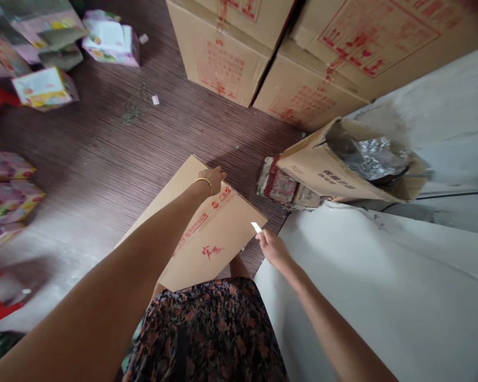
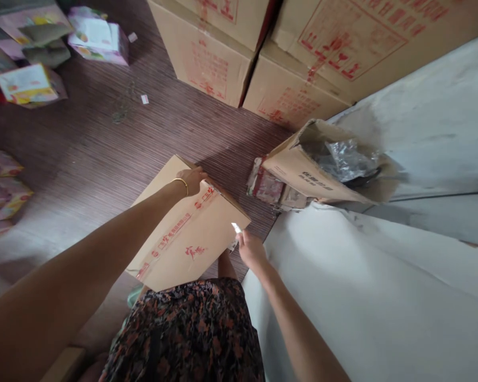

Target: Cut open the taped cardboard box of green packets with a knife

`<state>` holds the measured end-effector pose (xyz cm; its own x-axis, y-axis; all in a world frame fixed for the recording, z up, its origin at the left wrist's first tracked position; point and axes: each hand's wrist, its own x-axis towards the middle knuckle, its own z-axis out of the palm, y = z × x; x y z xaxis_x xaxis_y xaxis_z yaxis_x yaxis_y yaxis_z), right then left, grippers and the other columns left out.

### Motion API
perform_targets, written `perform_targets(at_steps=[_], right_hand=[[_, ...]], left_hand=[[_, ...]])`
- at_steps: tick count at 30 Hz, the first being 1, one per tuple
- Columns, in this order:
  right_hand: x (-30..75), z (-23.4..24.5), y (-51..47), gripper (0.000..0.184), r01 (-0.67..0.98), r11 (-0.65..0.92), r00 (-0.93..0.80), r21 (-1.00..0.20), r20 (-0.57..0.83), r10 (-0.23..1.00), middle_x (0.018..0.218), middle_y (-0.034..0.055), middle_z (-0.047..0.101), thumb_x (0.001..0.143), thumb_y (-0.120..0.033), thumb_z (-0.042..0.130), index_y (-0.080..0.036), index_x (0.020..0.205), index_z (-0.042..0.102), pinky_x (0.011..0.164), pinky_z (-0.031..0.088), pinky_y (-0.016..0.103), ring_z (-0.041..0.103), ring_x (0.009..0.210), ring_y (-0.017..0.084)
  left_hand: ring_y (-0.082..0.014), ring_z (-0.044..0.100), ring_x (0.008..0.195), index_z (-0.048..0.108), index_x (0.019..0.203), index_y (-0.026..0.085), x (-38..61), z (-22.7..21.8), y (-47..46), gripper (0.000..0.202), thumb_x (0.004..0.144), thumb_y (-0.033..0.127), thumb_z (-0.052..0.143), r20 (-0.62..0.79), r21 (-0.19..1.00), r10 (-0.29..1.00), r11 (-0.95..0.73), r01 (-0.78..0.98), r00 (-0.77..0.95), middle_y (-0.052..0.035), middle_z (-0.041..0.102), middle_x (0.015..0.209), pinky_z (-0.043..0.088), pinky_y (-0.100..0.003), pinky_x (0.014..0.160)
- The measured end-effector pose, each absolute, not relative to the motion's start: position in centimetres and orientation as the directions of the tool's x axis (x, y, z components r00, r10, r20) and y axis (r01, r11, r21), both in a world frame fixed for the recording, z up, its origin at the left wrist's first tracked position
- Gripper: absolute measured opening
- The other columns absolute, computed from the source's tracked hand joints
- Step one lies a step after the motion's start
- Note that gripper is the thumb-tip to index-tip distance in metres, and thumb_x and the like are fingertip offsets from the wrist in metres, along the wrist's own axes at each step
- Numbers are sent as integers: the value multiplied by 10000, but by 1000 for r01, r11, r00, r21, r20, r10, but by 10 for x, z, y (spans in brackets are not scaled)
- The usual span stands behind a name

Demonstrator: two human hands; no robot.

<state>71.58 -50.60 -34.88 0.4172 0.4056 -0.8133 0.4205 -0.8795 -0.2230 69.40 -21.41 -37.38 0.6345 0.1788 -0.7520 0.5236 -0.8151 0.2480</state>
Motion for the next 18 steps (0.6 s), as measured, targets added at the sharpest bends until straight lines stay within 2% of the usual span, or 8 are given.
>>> perform_targets(at_steps=[2,4,6,9,11,14,16,18], right_hand=[[683,-350,-494,325,246,-905,378,-348,-825,420,855,78,730,993,-268,344,-171,974,653,732,441,272,669,787,188],[649,-349,-478,369,-4,-884,352,-467,-828,436,833,68,721,983,-373,347,-185,929,660,724,460,275,656,753,182],[616,-348,-460,441,-264,-809,342,-525,-835,430,886,74,722,950,-514,369,-196,922,672,722,478,279,657,801,188],[567,-343,-437,558,-506,-670,297,-543,-839,456,939,75,713,831,-703,475,-200,946,686,709,481,287,633,840,198],[538,-339,-426,623,-586,-613,214,-531,-831,514,884,54,697,747,-775,541,-199,933,685,661,465,286,592,743,177],[500,-332,-419,678,-620,-647,-1,-444,-824,567,765,13,656,681,-812,604,-199,960,683,571,425,276,515,598,141],[480,-329,-420,690,-561,-726,-152,-399,-812,564,663,-17,607,698,-804,605,-200,1023,680,523,408,274,477,525,132],[464,-328,-421,655,-452,-789,-254,-415,-789,560,617,-26,588,777,-771,552,-201,1076,677,518,436,285,496,510,145]], left_hand=[[-252,542,1229,627,1245,238,665,-368,-215,458,850,78,460,-733,316,258,-690,651,630,-66,524,1380,443,-368,1030],[-259,536,1221,668,1128,190,619,-358,-222,368,855,85,443,-752,367,382,-436,822,538,-88,564,1318,407,-399,1068],[-276,584,1109,683,913,136,563,-344,-240,247,852,111,445,-813,353,441,-147,924,381,-123,644,1089,422,-444,1038],[-227,638,802,607,666,144,482,-318,-287,218,834,186,474,-901,336,347,174,926,261,-79,626,716,510,-403,881],[-191,627,672,597,686,150,442,-302,-324,308,878,313,420,-932,341,264,417,842,247,-72,631,692,542,-361,750],[-175,625,667,569,820,171,402,-288,-369,437,870,557,369,-939,340,242,761,553,244,-60,633,742,542,-318,662],[-156,584,626,522,836,186,383,-287,-385,498,795,676,446,-940,316,252,898,306,231,-34,595,701,513,-285,607],[-117,500,553,499,834,192,361,-290,-391,535,713,707,577,-944,270,249,960,73,216,7,525,631,449,-236,541]])
